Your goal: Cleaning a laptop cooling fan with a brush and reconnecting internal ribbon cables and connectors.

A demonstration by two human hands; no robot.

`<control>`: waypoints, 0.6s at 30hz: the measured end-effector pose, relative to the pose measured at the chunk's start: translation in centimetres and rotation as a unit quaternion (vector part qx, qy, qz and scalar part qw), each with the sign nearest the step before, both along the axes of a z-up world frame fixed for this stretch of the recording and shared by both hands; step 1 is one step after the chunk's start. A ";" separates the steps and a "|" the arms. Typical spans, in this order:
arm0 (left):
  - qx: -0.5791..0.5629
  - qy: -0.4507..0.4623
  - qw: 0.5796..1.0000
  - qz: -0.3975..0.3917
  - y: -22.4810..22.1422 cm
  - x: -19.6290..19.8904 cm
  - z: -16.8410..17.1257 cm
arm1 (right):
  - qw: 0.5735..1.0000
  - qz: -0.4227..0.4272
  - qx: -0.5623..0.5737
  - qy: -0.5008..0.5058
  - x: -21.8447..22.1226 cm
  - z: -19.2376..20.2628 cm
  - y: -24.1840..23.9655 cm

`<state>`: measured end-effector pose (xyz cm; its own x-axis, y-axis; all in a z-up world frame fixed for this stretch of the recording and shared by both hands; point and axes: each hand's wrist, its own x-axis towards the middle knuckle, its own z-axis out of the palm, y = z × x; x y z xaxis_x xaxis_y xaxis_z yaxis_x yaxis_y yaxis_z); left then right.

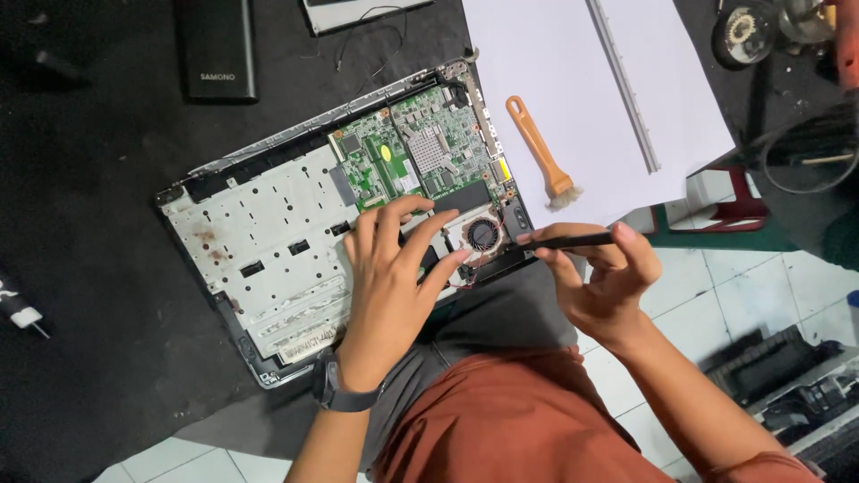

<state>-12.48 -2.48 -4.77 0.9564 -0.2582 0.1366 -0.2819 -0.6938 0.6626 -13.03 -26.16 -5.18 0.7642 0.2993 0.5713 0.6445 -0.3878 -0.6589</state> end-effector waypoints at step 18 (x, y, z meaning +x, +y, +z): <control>0.003 -0.010 1.000 0.014 -0.1 0.0 -0.2 | 0.995 0.065 -0.049 -0.051 -0.1 0.5 0.2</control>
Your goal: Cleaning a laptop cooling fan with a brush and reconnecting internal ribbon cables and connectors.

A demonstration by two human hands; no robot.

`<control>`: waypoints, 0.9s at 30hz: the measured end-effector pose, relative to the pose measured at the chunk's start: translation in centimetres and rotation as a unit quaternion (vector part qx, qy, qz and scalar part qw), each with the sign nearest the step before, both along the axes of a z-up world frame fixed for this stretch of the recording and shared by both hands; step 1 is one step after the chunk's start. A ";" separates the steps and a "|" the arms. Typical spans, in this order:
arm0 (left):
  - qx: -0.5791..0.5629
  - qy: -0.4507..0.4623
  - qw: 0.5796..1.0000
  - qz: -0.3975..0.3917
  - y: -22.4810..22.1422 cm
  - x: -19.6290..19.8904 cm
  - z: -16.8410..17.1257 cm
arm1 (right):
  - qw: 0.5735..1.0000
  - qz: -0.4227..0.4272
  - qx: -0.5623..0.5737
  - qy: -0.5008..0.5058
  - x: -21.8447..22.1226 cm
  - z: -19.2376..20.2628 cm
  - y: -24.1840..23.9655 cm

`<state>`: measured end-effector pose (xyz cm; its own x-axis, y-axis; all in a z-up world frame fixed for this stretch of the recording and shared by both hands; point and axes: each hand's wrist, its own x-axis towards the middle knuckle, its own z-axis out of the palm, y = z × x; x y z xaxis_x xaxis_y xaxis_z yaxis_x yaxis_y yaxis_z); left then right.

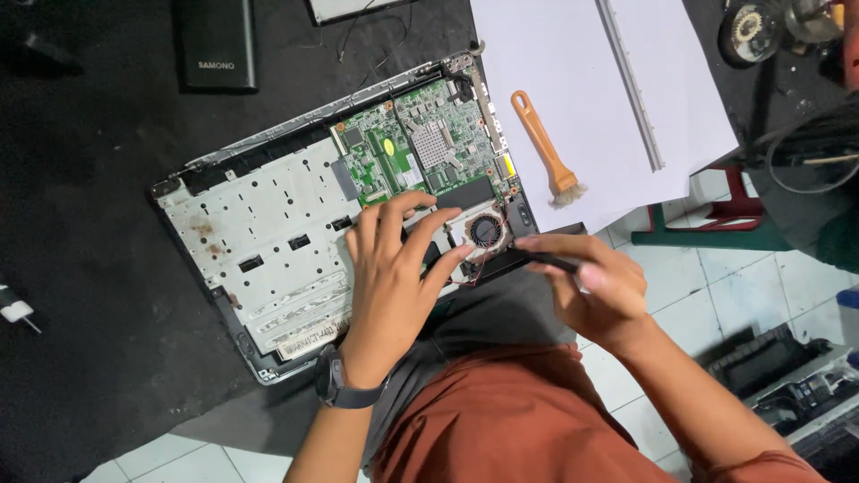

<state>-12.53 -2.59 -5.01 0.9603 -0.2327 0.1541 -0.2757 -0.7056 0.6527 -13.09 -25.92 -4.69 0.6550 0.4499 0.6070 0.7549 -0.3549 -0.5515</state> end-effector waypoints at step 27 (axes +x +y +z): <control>0.004 -0.002 1.000 0.005 -0.1 -0.1 0.0 | 0.995 0.081 0.022 0.054 0.2 -0.4 -0.7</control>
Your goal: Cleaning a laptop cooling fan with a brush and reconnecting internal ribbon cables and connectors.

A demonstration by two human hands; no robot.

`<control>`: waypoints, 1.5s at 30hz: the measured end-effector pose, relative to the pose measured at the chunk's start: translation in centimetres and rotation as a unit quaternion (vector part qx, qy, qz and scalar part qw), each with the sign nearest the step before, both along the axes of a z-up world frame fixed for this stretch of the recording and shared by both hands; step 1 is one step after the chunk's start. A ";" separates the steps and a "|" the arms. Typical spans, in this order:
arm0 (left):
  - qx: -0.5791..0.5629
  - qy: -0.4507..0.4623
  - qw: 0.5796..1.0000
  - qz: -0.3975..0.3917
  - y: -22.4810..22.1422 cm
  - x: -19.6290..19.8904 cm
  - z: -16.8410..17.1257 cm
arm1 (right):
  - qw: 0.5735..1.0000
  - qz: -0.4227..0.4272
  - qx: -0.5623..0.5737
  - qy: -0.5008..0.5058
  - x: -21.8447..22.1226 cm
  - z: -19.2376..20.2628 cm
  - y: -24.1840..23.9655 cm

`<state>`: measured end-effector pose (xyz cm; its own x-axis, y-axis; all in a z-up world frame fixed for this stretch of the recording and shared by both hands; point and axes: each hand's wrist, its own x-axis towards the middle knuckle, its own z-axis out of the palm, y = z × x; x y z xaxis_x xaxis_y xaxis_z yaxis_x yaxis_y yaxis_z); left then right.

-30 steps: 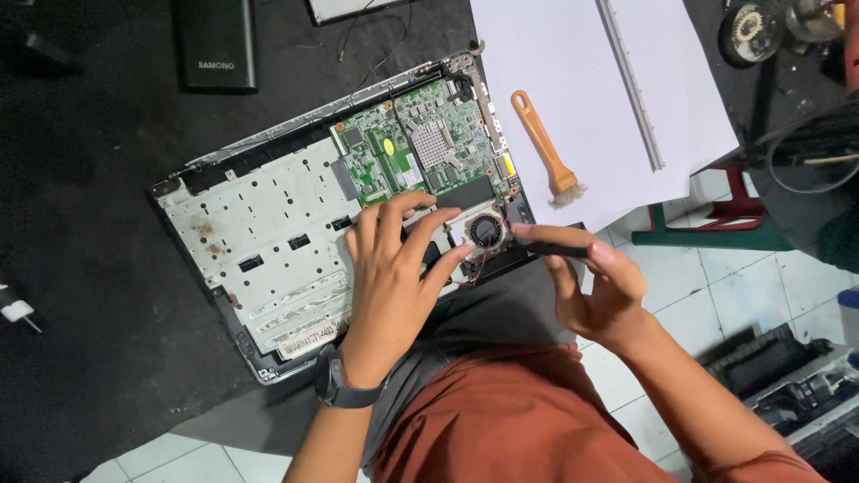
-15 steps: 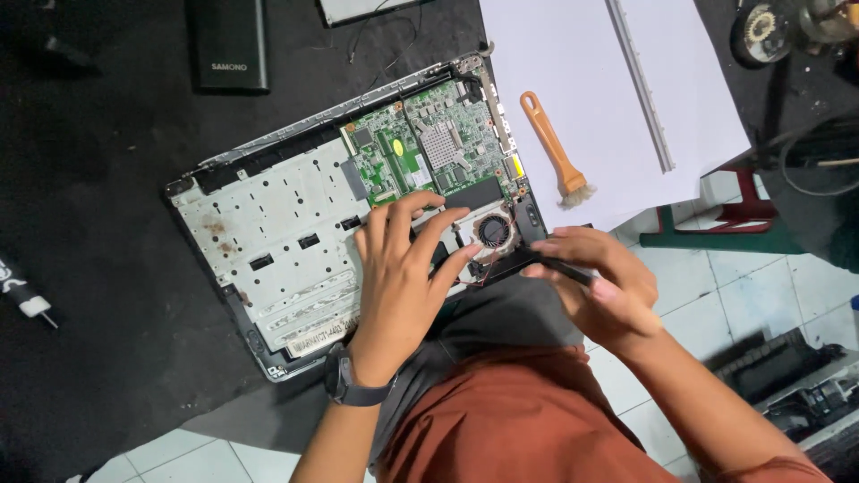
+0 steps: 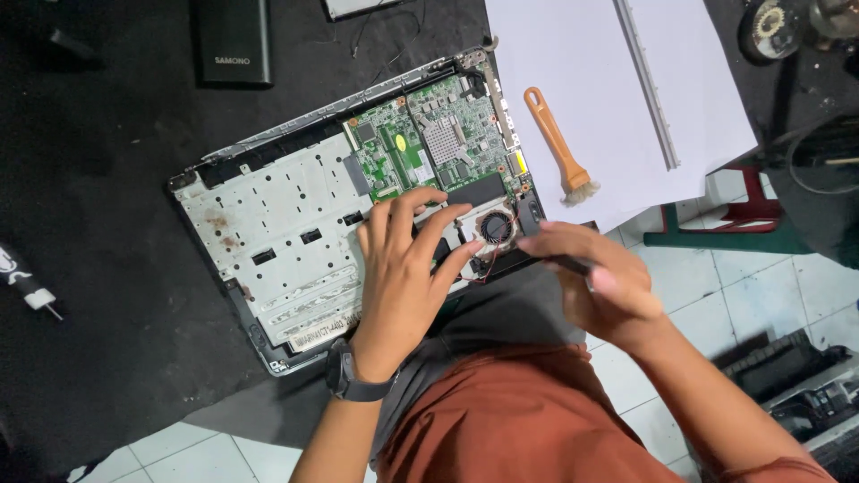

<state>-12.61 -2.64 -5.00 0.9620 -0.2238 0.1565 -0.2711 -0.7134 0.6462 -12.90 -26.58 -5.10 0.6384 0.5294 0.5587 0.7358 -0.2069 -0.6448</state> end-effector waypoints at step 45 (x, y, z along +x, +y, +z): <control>-0.037 0.168 0.985 -0.022 1.3 4.0 7.0 | 0.652 0.068 -0.119 0.746 -4.6 -3.3 -7.4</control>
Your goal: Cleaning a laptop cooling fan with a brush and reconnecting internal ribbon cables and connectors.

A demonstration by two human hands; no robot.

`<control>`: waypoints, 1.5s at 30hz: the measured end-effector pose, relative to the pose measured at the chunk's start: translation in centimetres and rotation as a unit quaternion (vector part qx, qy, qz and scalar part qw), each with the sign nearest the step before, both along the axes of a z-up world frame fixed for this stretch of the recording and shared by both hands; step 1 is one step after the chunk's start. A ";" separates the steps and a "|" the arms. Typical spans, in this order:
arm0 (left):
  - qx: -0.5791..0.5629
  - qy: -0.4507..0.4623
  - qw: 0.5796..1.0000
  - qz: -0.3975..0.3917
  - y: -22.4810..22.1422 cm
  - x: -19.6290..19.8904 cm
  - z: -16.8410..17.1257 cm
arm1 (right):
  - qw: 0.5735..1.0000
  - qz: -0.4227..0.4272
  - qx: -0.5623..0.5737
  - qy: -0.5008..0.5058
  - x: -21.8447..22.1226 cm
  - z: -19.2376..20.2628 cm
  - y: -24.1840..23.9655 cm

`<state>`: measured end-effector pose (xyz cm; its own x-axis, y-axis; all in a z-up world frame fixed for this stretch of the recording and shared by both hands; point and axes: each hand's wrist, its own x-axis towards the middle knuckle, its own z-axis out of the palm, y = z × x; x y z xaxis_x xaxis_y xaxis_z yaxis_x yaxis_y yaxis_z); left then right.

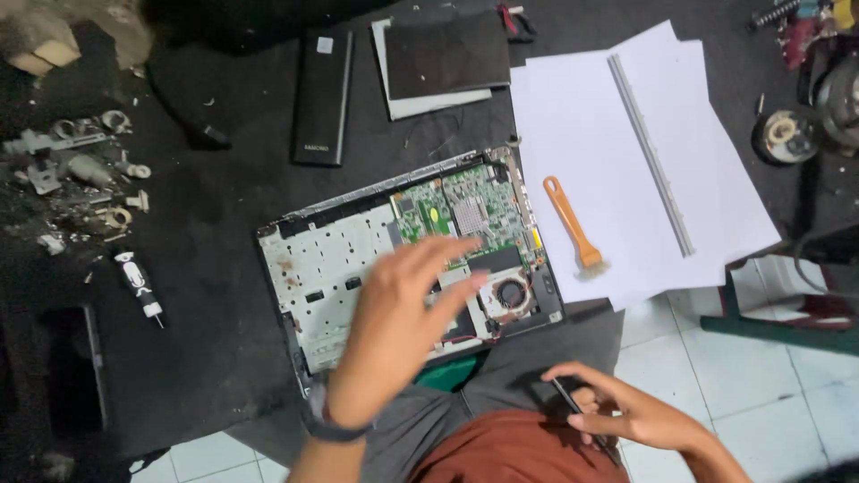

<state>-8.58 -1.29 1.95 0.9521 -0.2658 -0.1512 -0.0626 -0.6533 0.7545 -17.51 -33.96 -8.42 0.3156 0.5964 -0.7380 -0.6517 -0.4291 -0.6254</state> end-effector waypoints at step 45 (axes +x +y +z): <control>-0.782 0.235 0.539 0.207 -5.4 -13.8 -1.9 | 0.659 -0.360 0.134 -0.646 -0.7 11.8 14.9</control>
<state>-22.41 -6.67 0.07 0.9333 -0.1975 -0.3001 0.2819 0.9204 0.2710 -18.21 -19.08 3.38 0.8503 0.0030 0.5263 0.5254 -0.0615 -0.8486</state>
